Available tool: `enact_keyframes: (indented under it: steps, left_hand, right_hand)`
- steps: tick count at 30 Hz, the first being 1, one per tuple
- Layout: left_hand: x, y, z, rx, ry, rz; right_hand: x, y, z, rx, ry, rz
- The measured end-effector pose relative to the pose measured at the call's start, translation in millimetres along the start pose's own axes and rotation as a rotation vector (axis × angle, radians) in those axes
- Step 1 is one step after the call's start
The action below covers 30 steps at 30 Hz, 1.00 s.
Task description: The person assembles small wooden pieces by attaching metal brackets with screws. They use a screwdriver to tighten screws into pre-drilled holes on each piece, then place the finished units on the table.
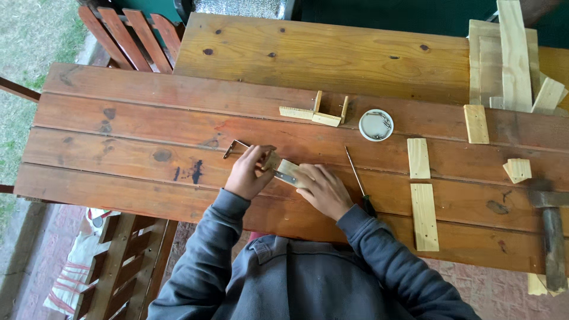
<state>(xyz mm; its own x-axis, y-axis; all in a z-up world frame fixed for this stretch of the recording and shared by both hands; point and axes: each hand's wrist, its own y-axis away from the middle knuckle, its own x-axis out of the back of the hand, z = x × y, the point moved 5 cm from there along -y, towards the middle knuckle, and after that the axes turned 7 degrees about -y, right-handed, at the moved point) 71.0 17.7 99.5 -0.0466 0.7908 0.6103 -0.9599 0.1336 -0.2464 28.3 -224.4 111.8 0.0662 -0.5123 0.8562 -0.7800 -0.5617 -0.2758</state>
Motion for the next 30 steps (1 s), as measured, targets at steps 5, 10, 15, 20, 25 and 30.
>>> enact_keyframes:
  steps: [5, 10, 15, 20, 25, 30]
  left_hand:
    - [-10, -3, 8, -0.070, -0.143, -0.043]
    - [-3, 6, -5, -0.015, -0.088, -0.044]
    - [-13, 35, -58, 0.326, 0.006, -0.424]
    - [-68, 41, -112, 0.263, 0.023, -0.278]
    - [-67, 26, -77, 0.204, 0.009, -0.251]
    - [-80, 15, -71, 0.243, 0.241, -0.242]
  right_hand:
    - [-34, 16, 20, 0.123, -0.011, -0.015]
    - [-39, 18, 20, 0.120, -0.041, -0.063]
    - [-43, 14, 9, 0.186, 0.089, -0.077]
    - [-54, 18, 10, 0.197, 0.099, -0.087]
    - [-53, 21, 6, 0.192, 0.107, -0.118]
    - [-52, 25, 11, 0.135, 0.076, -0.144]
